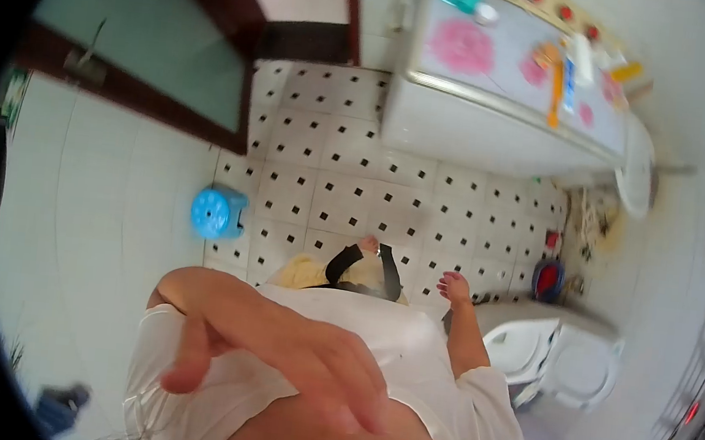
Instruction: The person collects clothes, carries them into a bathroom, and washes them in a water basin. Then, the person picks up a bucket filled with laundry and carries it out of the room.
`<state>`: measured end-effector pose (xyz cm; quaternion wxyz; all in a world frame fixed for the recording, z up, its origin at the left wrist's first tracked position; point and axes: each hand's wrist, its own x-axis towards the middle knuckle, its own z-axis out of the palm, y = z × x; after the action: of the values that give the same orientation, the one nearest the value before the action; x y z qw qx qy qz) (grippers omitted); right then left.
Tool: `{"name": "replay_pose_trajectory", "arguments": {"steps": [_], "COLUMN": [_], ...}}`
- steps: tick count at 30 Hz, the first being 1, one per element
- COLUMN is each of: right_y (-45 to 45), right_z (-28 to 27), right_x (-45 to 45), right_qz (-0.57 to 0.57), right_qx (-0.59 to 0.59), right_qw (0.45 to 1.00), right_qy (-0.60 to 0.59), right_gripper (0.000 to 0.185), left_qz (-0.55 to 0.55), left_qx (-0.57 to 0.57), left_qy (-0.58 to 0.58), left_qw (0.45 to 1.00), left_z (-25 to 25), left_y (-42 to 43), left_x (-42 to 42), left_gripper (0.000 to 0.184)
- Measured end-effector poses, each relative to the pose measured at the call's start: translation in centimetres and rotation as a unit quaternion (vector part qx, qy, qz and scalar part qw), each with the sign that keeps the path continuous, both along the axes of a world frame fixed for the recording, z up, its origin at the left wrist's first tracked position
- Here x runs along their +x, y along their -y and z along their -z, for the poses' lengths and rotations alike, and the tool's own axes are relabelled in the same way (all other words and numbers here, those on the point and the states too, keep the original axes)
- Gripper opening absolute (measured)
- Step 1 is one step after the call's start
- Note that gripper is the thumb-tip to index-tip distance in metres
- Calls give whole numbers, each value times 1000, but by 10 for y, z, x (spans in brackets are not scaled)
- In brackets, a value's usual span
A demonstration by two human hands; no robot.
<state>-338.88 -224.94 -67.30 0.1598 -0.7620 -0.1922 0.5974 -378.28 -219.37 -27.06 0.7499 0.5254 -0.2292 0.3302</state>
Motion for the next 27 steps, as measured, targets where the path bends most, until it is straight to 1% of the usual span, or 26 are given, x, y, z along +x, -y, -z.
{"name": "replay_pose_trajectory", "arguments": {"steps": [1,4,7,10,13,16,19,21,22,23,25,27], "right_y": [-24,-78,-131,-171,-189,-180,-165,-153,-146,-140,-131,-112], "right_z": [-1,2,0,-1,-10,-33,-24,-25,-25,-22,-13,-8], "right_x": [14,24,-8,-61,-136,-214,-274,-317,-337,-357,-397,-436], "right_qz": [-31,-125,-192,-292,-366,-432,-550,-610,-638,-648,-665,-708], "right_qx": [-11,-37,-34,3,24,49,65,51,46,38,26,20], "right_qw": [999,991,979,953,928,899,830,786,764,755,741,700], "right_qy": [9,30,56,79,70,48,63,81,90,89,90,86], "right_gripper": [25,27,28,31,35,34,33,32,32,31,30,29], "left_qz": [-9,-77,-135,-258,-361,-420,-507,-624,-661,-687,-707,-711], "left_qx": [-21,28,20,2,20,26,-50,-151,-252,-348,-519,-602], "left_qy": [-25,-4,-15,-17,-16,-44,-84,-128,-111,-91,-33,-28], "left_qw": [999,997,991,966,932,906,857,756,698,632,480,362], "left_z": [0,15,21,28,36,48,80,109,124,136,162,192], "left_y": [-1,13,34,75,125,180,245,289,309,325,352,376], "left_x": [6,1,-22,-49,-75,-104,-131,-141,-139,-137,-134,-128], "left_gripper": [93,95,93,86,76,65,56,49,46,43,37,30]}}
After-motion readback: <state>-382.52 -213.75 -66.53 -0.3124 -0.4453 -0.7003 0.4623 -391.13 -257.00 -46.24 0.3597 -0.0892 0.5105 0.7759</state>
